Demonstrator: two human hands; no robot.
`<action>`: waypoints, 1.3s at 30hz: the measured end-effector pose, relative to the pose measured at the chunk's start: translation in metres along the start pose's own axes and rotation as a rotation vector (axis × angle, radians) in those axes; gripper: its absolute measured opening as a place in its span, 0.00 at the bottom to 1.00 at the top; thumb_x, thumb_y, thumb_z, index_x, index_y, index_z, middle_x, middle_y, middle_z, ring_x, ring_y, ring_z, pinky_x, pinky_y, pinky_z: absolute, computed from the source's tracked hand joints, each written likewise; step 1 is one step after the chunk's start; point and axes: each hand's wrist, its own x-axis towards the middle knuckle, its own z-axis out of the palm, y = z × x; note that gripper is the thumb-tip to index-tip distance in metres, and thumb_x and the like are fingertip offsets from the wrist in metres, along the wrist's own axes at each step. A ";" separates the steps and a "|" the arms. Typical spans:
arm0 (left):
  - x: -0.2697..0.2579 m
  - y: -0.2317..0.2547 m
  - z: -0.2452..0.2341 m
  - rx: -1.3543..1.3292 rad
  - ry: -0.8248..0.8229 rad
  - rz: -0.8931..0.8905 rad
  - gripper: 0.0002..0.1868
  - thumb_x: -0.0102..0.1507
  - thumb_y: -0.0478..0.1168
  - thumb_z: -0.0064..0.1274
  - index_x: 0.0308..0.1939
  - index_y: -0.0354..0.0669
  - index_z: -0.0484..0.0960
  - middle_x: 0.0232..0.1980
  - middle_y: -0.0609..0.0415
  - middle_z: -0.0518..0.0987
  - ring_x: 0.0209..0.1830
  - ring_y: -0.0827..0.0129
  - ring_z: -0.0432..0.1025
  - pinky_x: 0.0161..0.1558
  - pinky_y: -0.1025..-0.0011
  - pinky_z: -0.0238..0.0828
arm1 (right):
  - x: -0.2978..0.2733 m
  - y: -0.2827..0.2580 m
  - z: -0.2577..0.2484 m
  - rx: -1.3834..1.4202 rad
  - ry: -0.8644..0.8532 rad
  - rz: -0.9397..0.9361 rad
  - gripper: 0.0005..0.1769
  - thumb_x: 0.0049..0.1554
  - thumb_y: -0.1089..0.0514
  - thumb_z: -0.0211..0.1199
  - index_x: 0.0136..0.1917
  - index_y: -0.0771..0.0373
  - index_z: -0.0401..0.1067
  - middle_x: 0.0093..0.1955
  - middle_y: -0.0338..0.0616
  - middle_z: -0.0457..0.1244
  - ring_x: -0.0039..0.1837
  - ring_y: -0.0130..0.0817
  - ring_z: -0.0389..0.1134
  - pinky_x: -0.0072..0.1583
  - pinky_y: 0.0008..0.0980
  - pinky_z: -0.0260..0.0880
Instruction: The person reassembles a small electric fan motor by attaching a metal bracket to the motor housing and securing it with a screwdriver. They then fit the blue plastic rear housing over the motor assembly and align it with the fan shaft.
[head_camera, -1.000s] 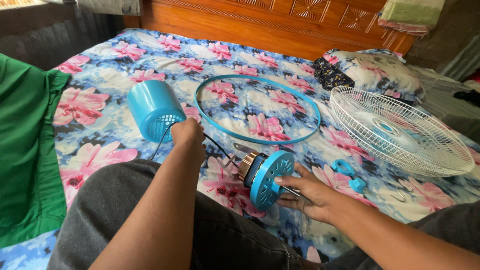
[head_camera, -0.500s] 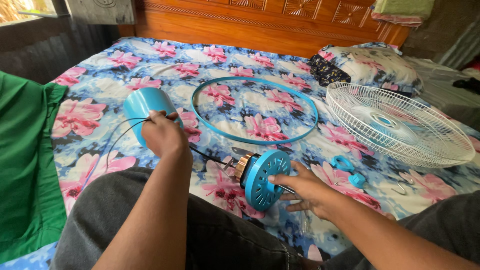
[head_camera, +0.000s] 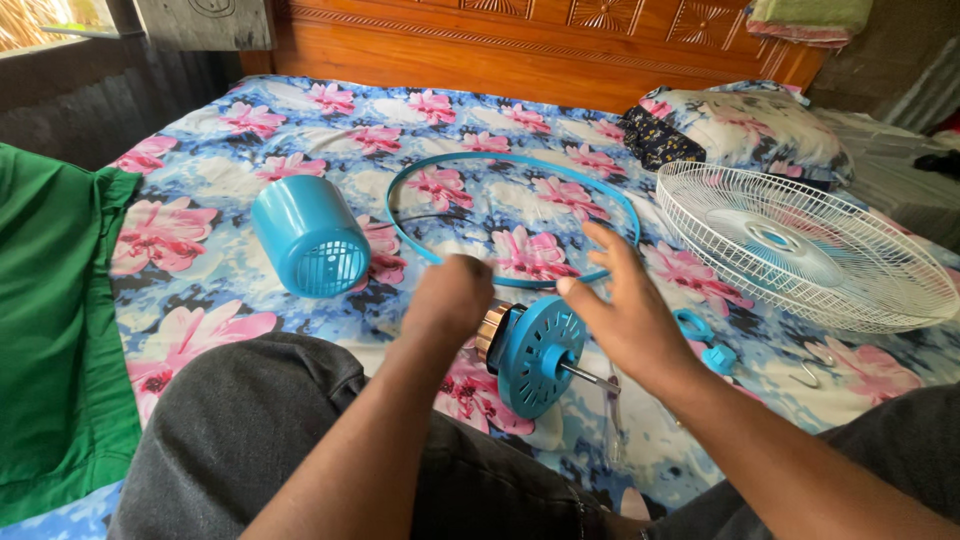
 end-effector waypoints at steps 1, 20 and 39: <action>-0.003 0.005 0.006 0.025 -0.045 0.051 0.22 0.66 0.54 0.46 0.44 0.41 0.86 0.45 0.32 0.81 0.50 0.37 0.75 0.54 0.49 0.71 | 0.002 -0.006 0.007 0.159 -0.033 0.028 0.36 0.59 0.52 0.61 0.77 0.60 0.53 0.74 0.52 0.57 0.73 0.39 0.60 0.66 0.39 0.62; -0.013 0.003 0.013 -0.075 -0.274 0.197 0.22 0.66 0.52 0.46 0.41 0.36 0.84 0.38 0.32 0.83 0.42 0.41 0.79 0.47 0.52 0.73 | 0.014 -0.038 -0.002 0.514 -0.331 -0.109 0.20 0.57 0.68 0.51 0.61 0.68 0.73 0.57 0.44 0.67 0.63 0.32 0.67 0.65 0.35 0.65; 0.018 -0.007 -0.010 -0.153 -0.294 0.201 0.38 0.52 0.54 0.61 0.59 0.35 0.74 0.45 0.37 0.85 0.45 0.52 0.83 0.47 0.58 0.78 | 0.075 -0.026 0.003 1.319 0.090 0.435 0.26 0.66 0.33 0.42 0.37 0.52 0.57 0.28 0.33 0.47 0.33 0.29 0.50 0.41 0.35 0.56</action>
